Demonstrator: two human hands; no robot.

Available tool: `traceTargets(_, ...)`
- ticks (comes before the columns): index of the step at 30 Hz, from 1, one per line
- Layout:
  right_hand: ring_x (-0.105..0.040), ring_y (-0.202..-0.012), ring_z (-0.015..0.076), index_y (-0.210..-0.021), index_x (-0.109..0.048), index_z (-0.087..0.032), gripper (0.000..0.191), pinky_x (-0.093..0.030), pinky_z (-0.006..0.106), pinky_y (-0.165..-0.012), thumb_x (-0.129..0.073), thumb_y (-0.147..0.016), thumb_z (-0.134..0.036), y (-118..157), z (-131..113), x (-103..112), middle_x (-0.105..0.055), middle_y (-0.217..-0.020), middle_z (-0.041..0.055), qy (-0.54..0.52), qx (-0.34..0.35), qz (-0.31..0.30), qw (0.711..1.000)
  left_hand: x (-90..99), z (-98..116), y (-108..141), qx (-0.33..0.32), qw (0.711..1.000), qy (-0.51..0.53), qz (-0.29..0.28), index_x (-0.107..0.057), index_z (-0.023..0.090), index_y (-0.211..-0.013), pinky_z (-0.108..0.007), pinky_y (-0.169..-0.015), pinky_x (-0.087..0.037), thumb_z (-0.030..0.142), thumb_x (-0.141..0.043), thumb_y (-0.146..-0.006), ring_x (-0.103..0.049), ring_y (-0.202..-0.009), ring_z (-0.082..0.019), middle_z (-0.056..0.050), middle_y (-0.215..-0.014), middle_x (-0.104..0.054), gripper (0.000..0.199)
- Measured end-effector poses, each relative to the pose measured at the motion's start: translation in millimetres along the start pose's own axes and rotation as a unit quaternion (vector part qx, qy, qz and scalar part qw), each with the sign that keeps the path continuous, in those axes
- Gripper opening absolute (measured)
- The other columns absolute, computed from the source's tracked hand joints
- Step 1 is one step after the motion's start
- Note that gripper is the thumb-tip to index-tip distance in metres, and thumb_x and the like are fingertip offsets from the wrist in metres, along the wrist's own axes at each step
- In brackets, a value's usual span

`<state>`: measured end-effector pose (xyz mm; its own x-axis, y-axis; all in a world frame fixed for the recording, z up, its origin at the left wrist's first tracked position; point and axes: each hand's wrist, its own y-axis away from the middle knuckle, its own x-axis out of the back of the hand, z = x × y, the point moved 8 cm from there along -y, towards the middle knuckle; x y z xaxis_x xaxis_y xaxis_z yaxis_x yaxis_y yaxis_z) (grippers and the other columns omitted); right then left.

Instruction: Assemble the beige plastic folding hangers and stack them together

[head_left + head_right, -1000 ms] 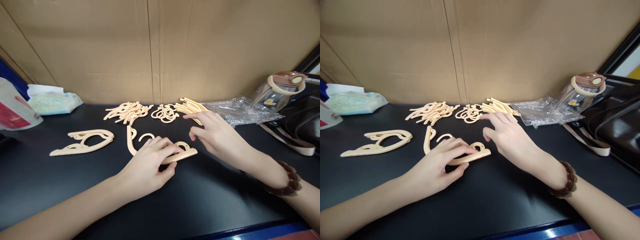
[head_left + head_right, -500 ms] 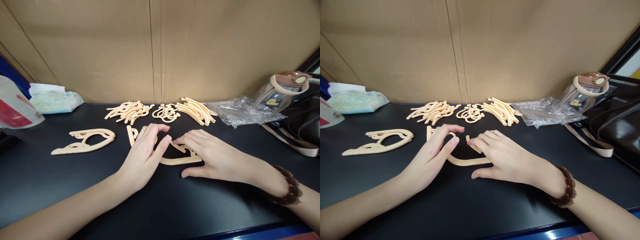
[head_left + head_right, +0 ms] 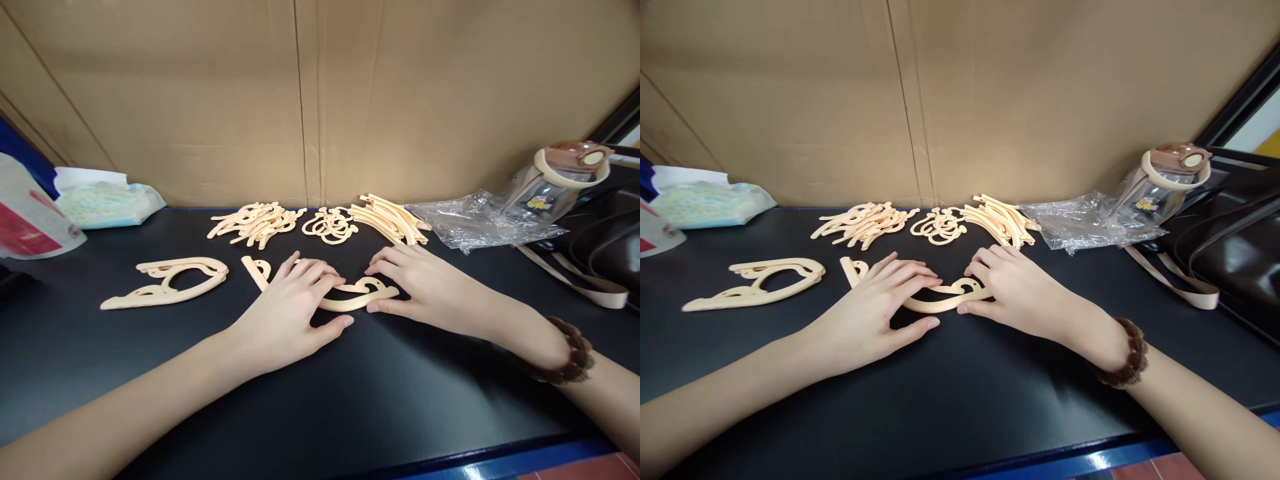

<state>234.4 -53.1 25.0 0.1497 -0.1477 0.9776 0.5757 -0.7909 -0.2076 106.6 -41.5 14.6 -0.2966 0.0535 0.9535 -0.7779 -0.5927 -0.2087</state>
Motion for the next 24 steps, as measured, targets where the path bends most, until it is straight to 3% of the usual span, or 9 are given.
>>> traceTargets(4, -0.056, -0.097, 0.0232, -0.102, -0.063, -0.017, 0.03, -0.043, 0.039, -0.087, -0.055, -0.09, -0.043, -2, 6, 0, -0.063, -0.101, 0.0065, 0.02, -0.02, -0.001, 1.0, 1.8, 4, -1, -0.003, 1.0, 0.017, 0.013, -0.061, 0.022, -0.105, -0.045, -0.101, -0.035, 0.024, -0.05, -0.089, -0.053, -0.1, -0.021, -0.002, -0.102, -0.061, 0.02)
traceTargets(7, -0.057, -0.094, 0.0219, -0.098, -0.064, -0.018, 0.024, -0.043, 0.038, -0.086, -0.052, -0.092, -0.038, -2, 8, 0, -0.063, -0.097, 0.0053, 0.021, -0.032, 0.0, 0.999, 1.0, 4, -2, -0.004, 0.999, 0.044, 0.02, -0.06, 0.021, -0.099, -0.039, -0.091, -0.041, 0.013, -0.048, -0.087, -0.053, -0.095, -0.02, -0.001, -0.096, -0.061, 0.019)
traceTargets(12, -0.058, -0.101, 0.0253, -0.107, -0.062, -0.016, 0.027, -0.044, 0.041, -0.09, -0.052, -0.092, -0.037, -2, 10, 0, -0.064, -0.103, 0.008, 0.074, -0.043, 0.025, 0.996, -0.9, 6, 1, -0.009, 0.994, 0.11, 0.011, -0.056, 0.021, -0.109, -0.035, -0.089, -0.043, 0.023, -0.052, -0.091, -0.054, -0.098, -0.02, -0.002, -0.102, -0.062, 0.018)
traceTargets(17, -0.059, -0.105, 0.0282, -0.123, -0.053, -0.012, 0.038, -0.046, 0.041, -0.091, -0.059, -0.088, -0.027, 1, 9, 10, -0.065, -0.111, 0.0112, 0.121, -0.052, 0.082, 0.988, 0.1, 10, 2, -0.021, 0.98, 0.198, -0.014, -0.053, 0.027, -0.121, -0.031, -0.091, -0.046, 0.026, -0.038, -0.098, -0.056, -0.104, -0.017, -0.002, -0.115, -0.06, 0.028)
traceTargets(21, -0.066, -0.091, 0.0262, -0.13, -0.047, -0.014, 0.042, -0.051, 0.038, -0.077, -0.052, -0.092, -0.029, 0, 7, 16, -0.07, -0.099, 0.009, 0.107, -0.069, 0.087, 0.988, 21.7, -22, -1, 0.043, 0.98, 0.186, 0.059, -0.048, 0.025, -0.129, -0.038, -0.109, -0.034, 0.01, -0.038, -0.084, -0.045, -0.126, -0.02, -0.002, -0.133, -0.053, 0.048)
traceTargets(23, -0.068, -0.081, 0.0247, -0.131, -0.046, -0.015, 0.04, -0.051, 0.036, -0.068, -0.047, -0.094, -0.031, 0, 7, 16, -0.072, -0.089, 0.0067, 0.085, -0.09, 0.064, 0.99, 27.2, -44, -2, 0.077, 0.98, 0.179, 0.024, -0.046, 0.026, -0.132, -0.039, -0.111, -0.031, 0.007, -0.041, -0.076, -0.039, -0.132, -0.021, -0.001, -0.14, -0.048, 0.06)
traceTargets(24, -0.068, -0.077, 0.024, -0.131, -0.045, -0.016, 0.04, -0.051, 0.035, -0.066, -0.046, -0.094, -0.032, 0, 7, 15, -0.072, -0.084, 0.0052, 0.069, -0.099, 0.051, 0.991, 26.0, -54, -1, 0.086, 0.979, 0.182, -0.025, -0.045, 0.028, -0.134, -0.039, -0.11, -0.034, 0.01, -0.043, -0.075, -0.038, -0.134, -0.022, 0.0, -0.143, -0.046, 0.062)
